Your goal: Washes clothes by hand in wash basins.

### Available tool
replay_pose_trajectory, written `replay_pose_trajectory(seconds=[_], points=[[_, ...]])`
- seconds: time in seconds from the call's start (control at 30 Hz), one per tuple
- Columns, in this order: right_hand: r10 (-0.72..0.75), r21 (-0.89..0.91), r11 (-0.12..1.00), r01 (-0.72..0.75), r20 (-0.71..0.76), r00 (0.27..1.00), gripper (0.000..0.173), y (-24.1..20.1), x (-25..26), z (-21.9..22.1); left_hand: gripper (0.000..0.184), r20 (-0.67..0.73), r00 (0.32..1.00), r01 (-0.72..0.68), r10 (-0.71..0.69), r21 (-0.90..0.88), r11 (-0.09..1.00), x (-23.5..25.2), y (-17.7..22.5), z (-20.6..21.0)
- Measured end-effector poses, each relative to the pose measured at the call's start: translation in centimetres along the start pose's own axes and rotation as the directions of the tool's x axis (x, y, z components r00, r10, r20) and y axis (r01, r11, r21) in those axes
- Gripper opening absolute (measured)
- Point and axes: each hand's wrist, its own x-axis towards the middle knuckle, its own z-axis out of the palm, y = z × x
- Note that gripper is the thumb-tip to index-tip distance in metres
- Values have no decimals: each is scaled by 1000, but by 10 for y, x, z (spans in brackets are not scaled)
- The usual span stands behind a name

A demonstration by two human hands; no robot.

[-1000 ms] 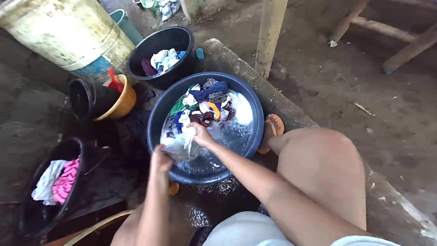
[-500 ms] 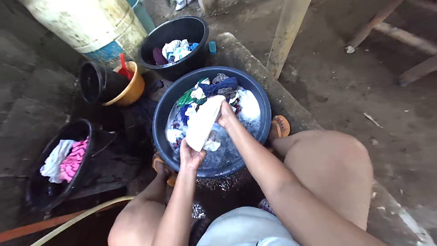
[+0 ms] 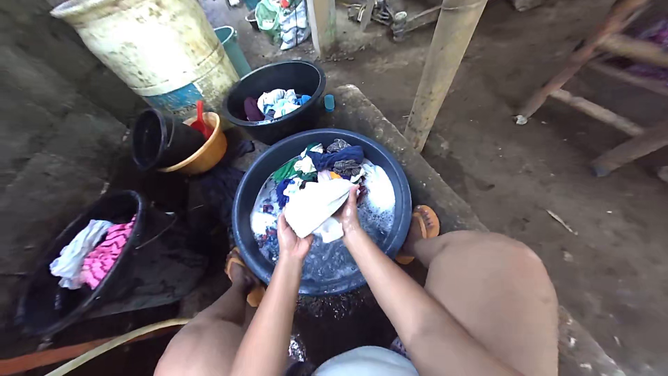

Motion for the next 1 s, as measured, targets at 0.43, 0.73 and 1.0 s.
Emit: replay_pose_trajectory(seconds=[0.43, 0.73, 1.0], points=[[204, -242, 961, -133, 298, 933, 67, -3, -7, -5, 72, -166, 968, 194, -188, 26, 981, 9, -27, -35], [404, -9, 915, -404, 6, 915, 88, 61, -26, -74, 54, -122, 967, 226, -224, 3, 974, 9, -34, -29], [150, -132, 985, -110, 345, 926, 46, 23, 17, -41, 80, -87, 913, 408, -398, 157, 900, 24, -16, -78]])
